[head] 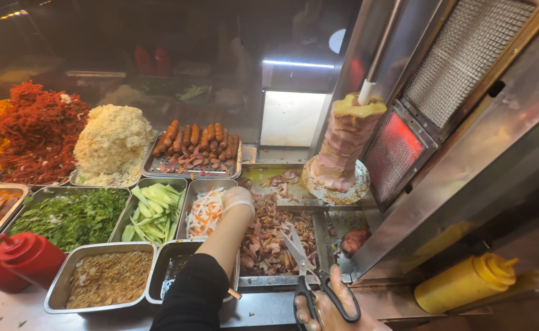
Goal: Cutting meat from a rotisserie and organizing food ingredients in a display case
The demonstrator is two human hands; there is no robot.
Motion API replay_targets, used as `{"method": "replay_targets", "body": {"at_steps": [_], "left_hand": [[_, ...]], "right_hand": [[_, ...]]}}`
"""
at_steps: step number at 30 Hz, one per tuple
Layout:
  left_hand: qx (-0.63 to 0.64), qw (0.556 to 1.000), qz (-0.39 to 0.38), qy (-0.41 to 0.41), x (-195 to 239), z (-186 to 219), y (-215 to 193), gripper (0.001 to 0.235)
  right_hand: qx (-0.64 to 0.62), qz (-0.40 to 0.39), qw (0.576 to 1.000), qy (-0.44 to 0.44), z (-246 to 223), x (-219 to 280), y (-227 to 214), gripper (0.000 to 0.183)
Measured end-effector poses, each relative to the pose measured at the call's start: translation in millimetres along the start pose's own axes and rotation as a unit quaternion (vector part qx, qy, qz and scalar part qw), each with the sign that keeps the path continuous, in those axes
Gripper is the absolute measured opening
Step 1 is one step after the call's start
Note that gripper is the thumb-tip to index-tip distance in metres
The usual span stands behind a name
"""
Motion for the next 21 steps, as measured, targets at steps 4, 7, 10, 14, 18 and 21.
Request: {"method": "replay_targets", "body": {"at_steps": [4,7,10,14,18,21], "left_hand": [[0.011,1.0,0.023,0.015,41,-21,-20,0.053],[0.151,0.985,0.028,0.072,56,-50,-19,0.032],[0.193,0.975,-0.026,0.106,139,-66,-17,0.036],[0.467,0.863,-0.119,0.151,168,-83,27,0.032],[0.557,0.754,-0.265,0.227,159,-75,91,0.042],[0.638,0.662,-0.314,0.237,152,-63,134,0.028]], "right_hand": [[0.129,0.137,0.981,-0.043,-2,31,58,0.089],[-0.005,0.109,0.993,-0.036,7,34,38,0.074],[-0.01,0.081,0.997,-0.007,13,25,41,0.071],[0.048,0.054,0.997,0.012,13,10,46,0.087],[0.164,0.077,0.981,0.07,16,-2,27,0.102],[0.142,0.066,0.986,0.063,14,-23,-2,0.104]]}}
Point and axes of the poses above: each hand's wrist, its own x-axis away from the middle knuckle, its own y-axis out of the palm, z = x × y, the point moved 9 cm from there along -x, towards the middle knuckle, and after that the axes turned 14 degrees about -z, right-handed, at the moved point
